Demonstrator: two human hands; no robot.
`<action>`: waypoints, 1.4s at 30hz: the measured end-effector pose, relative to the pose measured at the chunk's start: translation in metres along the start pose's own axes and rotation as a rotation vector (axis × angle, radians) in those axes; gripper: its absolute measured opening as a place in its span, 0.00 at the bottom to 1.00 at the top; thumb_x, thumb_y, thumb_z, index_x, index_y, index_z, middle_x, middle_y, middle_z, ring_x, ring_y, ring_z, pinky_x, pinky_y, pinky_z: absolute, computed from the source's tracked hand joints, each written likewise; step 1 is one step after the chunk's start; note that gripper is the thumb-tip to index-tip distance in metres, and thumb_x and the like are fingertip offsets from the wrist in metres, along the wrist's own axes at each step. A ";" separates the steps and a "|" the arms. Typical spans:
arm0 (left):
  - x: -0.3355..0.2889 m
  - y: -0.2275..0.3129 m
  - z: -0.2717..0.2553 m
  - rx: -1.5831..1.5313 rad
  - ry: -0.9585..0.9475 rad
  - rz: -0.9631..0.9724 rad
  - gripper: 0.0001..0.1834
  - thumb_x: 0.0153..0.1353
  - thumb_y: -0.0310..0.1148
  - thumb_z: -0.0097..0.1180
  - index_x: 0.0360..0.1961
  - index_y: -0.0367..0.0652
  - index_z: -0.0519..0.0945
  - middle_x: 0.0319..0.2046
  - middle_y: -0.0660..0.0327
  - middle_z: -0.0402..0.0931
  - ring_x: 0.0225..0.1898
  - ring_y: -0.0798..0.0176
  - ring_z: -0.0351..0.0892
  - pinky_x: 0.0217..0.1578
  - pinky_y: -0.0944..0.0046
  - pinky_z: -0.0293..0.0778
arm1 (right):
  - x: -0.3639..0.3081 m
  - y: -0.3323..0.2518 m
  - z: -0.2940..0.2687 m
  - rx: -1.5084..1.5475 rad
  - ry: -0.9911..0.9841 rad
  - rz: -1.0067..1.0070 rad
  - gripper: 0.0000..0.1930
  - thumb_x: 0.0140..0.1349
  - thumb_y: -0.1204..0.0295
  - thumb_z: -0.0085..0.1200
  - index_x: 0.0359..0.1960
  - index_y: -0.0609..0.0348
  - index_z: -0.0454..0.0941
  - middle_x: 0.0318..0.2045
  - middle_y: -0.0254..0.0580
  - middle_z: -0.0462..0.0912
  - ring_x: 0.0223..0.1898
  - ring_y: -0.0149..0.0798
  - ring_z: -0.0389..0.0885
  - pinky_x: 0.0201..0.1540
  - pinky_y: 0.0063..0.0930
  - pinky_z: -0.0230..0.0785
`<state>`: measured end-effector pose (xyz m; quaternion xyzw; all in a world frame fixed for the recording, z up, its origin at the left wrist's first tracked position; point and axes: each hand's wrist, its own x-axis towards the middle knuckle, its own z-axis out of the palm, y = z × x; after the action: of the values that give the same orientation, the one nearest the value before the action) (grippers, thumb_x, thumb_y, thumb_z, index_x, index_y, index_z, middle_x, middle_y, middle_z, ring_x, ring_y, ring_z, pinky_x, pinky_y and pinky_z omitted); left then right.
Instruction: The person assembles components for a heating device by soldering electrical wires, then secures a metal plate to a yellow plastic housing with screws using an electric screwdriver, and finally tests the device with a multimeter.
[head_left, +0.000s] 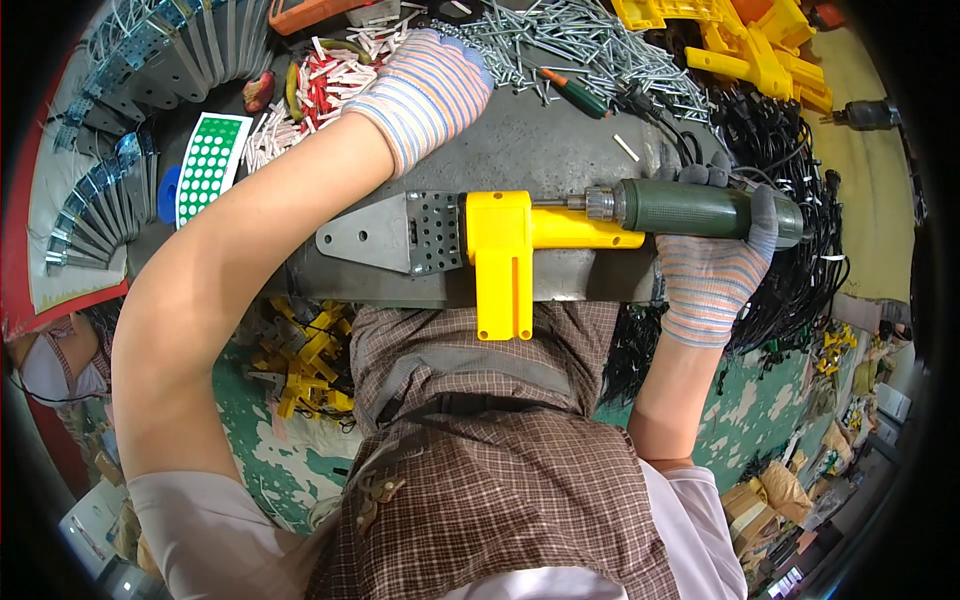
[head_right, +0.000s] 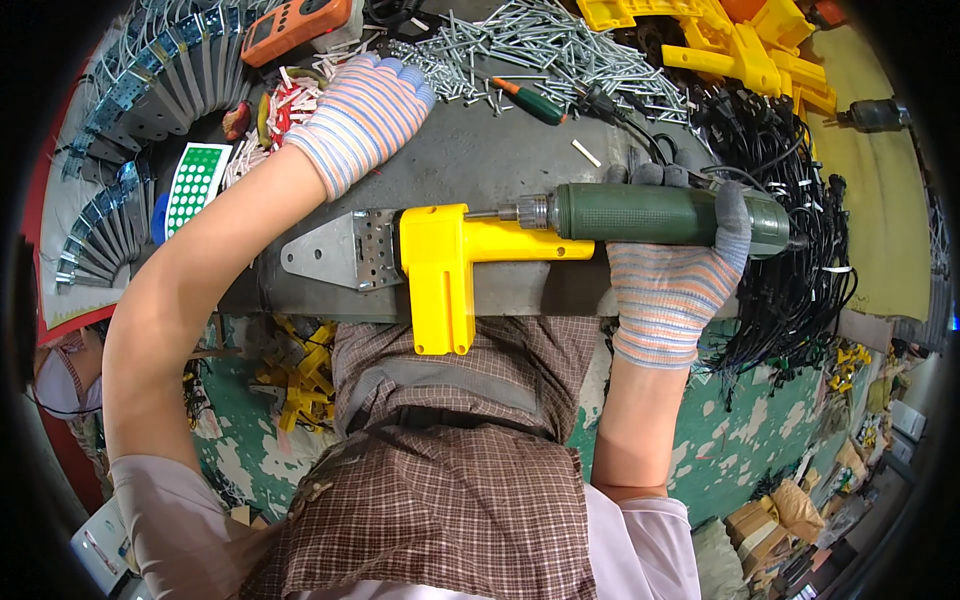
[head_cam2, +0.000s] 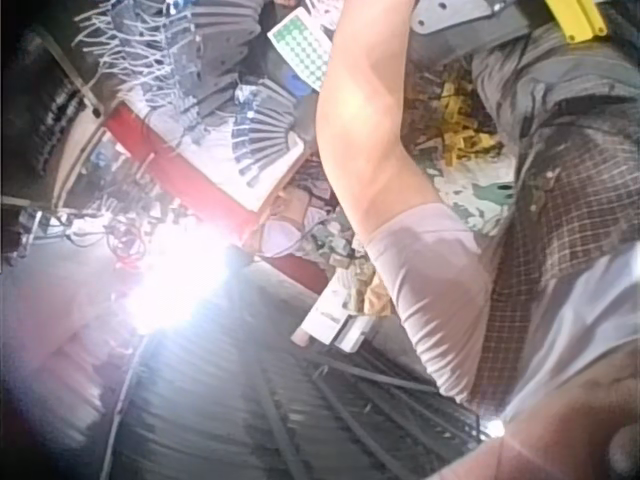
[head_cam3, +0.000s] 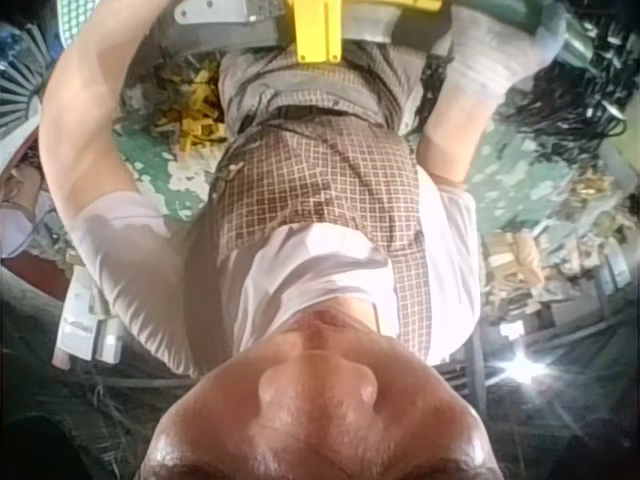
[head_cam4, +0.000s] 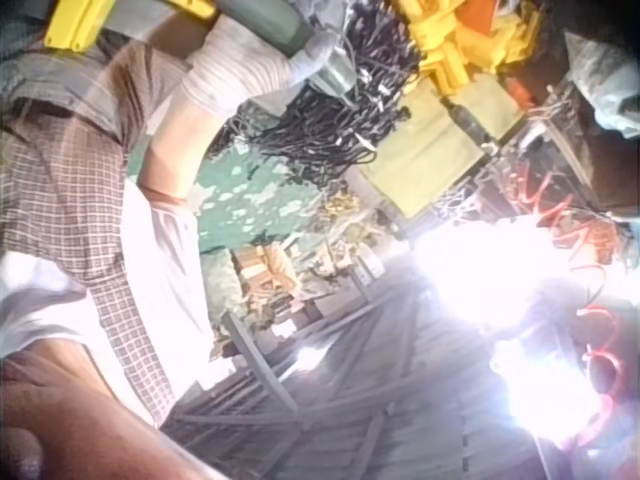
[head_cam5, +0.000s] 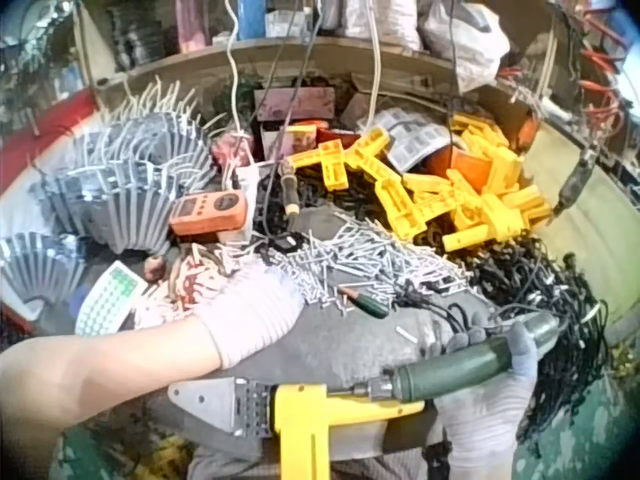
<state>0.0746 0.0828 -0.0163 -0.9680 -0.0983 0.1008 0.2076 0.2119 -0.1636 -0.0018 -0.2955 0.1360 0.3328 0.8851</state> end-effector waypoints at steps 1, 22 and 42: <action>0.002 -0.001 -0.004 -0.003 -0.031 0.000 0.10 0.59 0.31 0.49 0.38 0.43 0.80 0.39 0.54 0.80 0.44 0.54 0.80 0.43 0.55 0.74 | 0.000 0.000 0.001 -0.001 0.001 -0.002 0.24 0.49 0.62 0.68 0.43 0.62 0.74 0.37 0.44 0.77 0.42 0.44 0.76 0.57 0.49 0.68; -0.132 0.104 0.008 -0.998 0.730 -0.689 0.07 0.53 0.28 0.64 0.34 0.45 0.81 0.33 0.56 0.77 0.44 0.47 0.76 0.45 0.52 0.72 | 0.003 0.000 -0.004 -0.006 -0.128 -0.021 0.31 0.55 0.61 0.64 0.54 0.71 0.70 0.36 0.45 0.79 0.40 0.44 0.76 0.61 0.51 0.64; -0.124 0.104 0.020 -0.915 0.823 -0.554 0.09 0.52 0.31 0.65 0.34 0.45 0.80 0.35 0.58 0.76 0.41 0.49 0.77 0.50 0.46 0.71 | 0.006 -0.001 -0.012 0.007 -0.257 -0.055 0.14 0.53 0.69 0.60 0.37 0.65 0.74 0.28 0.45 0.76 0.35 0.45 0.76 0.57 0.51 0.65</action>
<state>-0.0341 -0.0315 -0.0591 -0.8569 -0.2889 -0.3849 -0.1848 0.2162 -0.1692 -0.0135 -0.2511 0.0143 0.3432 0.9050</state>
